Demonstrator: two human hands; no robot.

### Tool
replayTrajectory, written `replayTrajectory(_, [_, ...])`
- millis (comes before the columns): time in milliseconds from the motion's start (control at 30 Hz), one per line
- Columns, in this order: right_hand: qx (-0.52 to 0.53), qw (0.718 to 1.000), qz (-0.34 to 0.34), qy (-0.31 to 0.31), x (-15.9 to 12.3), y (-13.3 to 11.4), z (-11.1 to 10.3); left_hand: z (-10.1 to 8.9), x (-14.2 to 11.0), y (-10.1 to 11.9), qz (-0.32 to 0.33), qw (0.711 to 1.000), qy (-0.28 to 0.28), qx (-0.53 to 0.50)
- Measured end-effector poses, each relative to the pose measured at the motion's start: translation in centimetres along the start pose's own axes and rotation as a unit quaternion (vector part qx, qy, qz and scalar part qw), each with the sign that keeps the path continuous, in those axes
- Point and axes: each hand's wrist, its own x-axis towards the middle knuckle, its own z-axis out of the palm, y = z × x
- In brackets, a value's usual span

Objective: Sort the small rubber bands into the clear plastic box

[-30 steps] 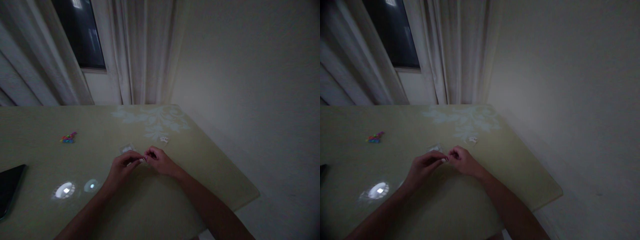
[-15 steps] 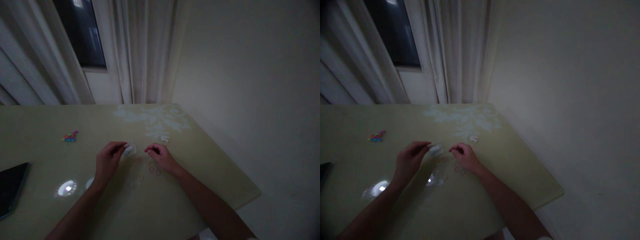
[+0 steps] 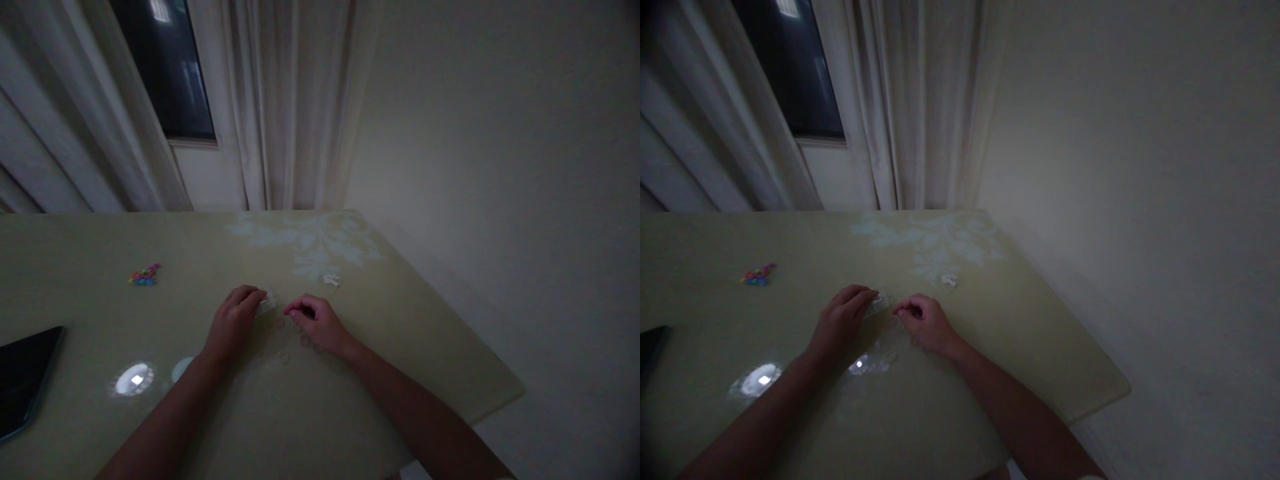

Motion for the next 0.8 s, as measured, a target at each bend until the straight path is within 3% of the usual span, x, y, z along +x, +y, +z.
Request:
replayTrajectory(267, [-0.012, 1.0, -0.001, 0.005, 0.1, 0.1, -0.2, -0.3, -0.3, 0.5, 0.042, 0.998, -0.056, 0.005])
replayTrajectory(433, [-0.133, 0.99, -0.049, 0.024, 0.5, 0.3, -2.2, -0.5, -0.2, 1.1, 0.028, 0.996, -0.068, 0.042])
replayTrajectory(633, [-0.251, 0.963, -0.043, -0.085, 0.3, 0.7, -3.1, -1.2, -0.2, 1.2, 0.043, 0.987, -0.11, 0.108])
replayTrajectory(800, [-0.297, 0.946, -0.041, -0.12, -0.1, 0.3, -2.6, -1.9, -0.3, 1.4, 0.051, 0.99, -0.101, 0.082])
